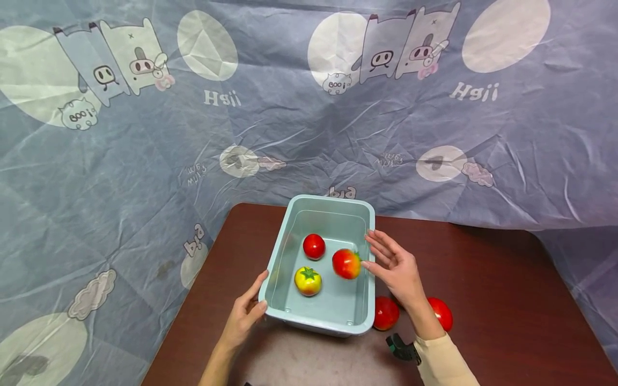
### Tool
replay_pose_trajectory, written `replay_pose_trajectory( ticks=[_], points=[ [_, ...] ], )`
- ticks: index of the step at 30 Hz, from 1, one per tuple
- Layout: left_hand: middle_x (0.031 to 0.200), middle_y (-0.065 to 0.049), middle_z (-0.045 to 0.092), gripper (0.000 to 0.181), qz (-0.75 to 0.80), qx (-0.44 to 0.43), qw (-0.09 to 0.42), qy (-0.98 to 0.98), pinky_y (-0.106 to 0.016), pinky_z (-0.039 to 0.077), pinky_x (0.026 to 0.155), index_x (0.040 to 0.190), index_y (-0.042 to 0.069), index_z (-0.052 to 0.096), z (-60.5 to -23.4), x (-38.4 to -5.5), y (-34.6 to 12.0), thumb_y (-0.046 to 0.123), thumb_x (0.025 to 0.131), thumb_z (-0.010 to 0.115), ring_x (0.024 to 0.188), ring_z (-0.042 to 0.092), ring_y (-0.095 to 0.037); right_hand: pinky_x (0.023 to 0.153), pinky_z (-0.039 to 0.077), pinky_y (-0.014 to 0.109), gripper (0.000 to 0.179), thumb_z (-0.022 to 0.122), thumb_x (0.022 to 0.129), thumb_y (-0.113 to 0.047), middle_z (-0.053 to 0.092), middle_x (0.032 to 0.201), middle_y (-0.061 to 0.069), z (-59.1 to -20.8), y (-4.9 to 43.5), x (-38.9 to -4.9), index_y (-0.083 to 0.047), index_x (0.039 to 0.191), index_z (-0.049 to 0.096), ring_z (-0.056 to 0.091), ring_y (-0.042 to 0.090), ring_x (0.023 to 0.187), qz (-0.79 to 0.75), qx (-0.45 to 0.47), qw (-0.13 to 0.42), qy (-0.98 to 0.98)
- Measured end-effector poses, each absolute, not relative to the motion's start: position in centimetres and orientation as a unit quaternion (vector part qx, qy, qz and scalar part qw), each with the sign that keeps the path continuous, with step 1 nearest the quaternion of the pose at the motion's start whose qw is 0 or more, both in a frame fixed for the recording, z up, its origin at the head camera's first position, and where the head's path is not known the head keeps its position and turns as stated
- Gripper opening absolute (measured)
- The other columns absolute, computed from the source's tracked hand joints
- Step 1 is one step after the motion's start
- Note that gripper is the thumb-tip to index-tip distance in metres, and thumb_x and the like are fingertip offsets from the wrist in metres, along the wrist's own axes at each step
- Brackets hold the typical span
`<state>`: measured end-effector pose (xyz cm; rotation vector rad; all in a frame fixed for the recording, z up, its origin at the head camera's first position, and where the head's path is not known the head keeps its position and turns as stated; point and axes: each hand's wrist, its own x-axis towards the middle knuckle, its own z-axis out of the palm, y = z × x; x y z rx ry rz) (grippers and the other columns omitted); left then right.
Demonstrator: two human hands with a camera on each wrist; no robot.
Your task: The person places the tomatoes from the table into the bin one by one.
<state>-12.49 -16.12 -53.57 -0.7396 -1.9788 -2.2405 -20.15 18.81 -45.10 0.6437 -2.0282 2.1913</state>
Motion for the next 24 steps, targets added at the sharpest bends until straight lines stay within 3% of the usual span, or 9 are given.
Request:
replay_pose_trajectory(
  ticks=[3, 11, 18, 24],
  points=[
    [0.133, -0.023, 0.046, 0.059, -0.729, -0.237, 0.029, -0.642, -0.024, 0.051, 0.079, 0.145, 0.005, 0.026, -53.5, -12.4, -16.1, -0.006, 0.090, 0.044, 0.101, 0.059, -0.018, 0.093, 0.041, 0.035, 0.070, 0.063, 0.073, 0.019, 0.035, 0.136, 0.036, -45.6, 19.2, -20.3, 0.007, 0.137, 0.035, 0.046, 0.033, 0.123, 0.726, 0.225, 0.058, -0.647],
    [0.129, -0.018, 0.049, 0.059, -0.721, -0.234, 0.034, -0.651, -0.029, 0.049, 0.062, 0.145, 0.005, 0.026, -53.5, -12.4, -16.0, -0.006, 0.090, 0.044, 0.092, 0.058, -0.016, 0.094, 0.042, 0.033, 0.070, 0.060, 0.072, 0.024, 0.035, 0.137, 0.034, -47.2, 20.6, -20.2, 0.010, 0.136, 0.034, 0.045, 0.037, 0.122, 0.748, 0.215, 0.080, -0.623],
    [0.108, -0.015, 0.052, 0.059, -0.716, -0.231, 0.042, -0.658, -0.031, 0.044, 0.053, 0.144, 0.004, 0.026, -53.5, -12.4, -16.0, -0.007, 0.089, 0.045, 0.078, 0.054, -0.009, 0.093, 0.044, 0.029, 0.072, 0.061, 0.071, 0.024, 0.034, 0.136, 0.036, -48.9, 21.8, -20.0, 0.008, 0.136, 0.036, 0.045, 0.035, 0.122, 0.755, 0.168, 0.090, -0.628],
    [0.124, -0.015, 0.051, 0.059, -0.719, -0.227, 0.035, -0.655, -0.023, 0.050, 0.067, 0.145, 0.005, 0.027, -53.5, -12.5, -16.1, -0.006, 0.089, 0.045, 0.088, 0.057, -0.017, 0.091, 0.043, 0.020, 0.073, 0.075, 0.069, 0.007, 0.050, 0.133, 0.018, -51.5, 23.3, -20.0, -0.003, 0.135, 0.045, 0.052, 0.020, 0.120, 0.638, 0.113, 0.135, -0.750]
  ],
)
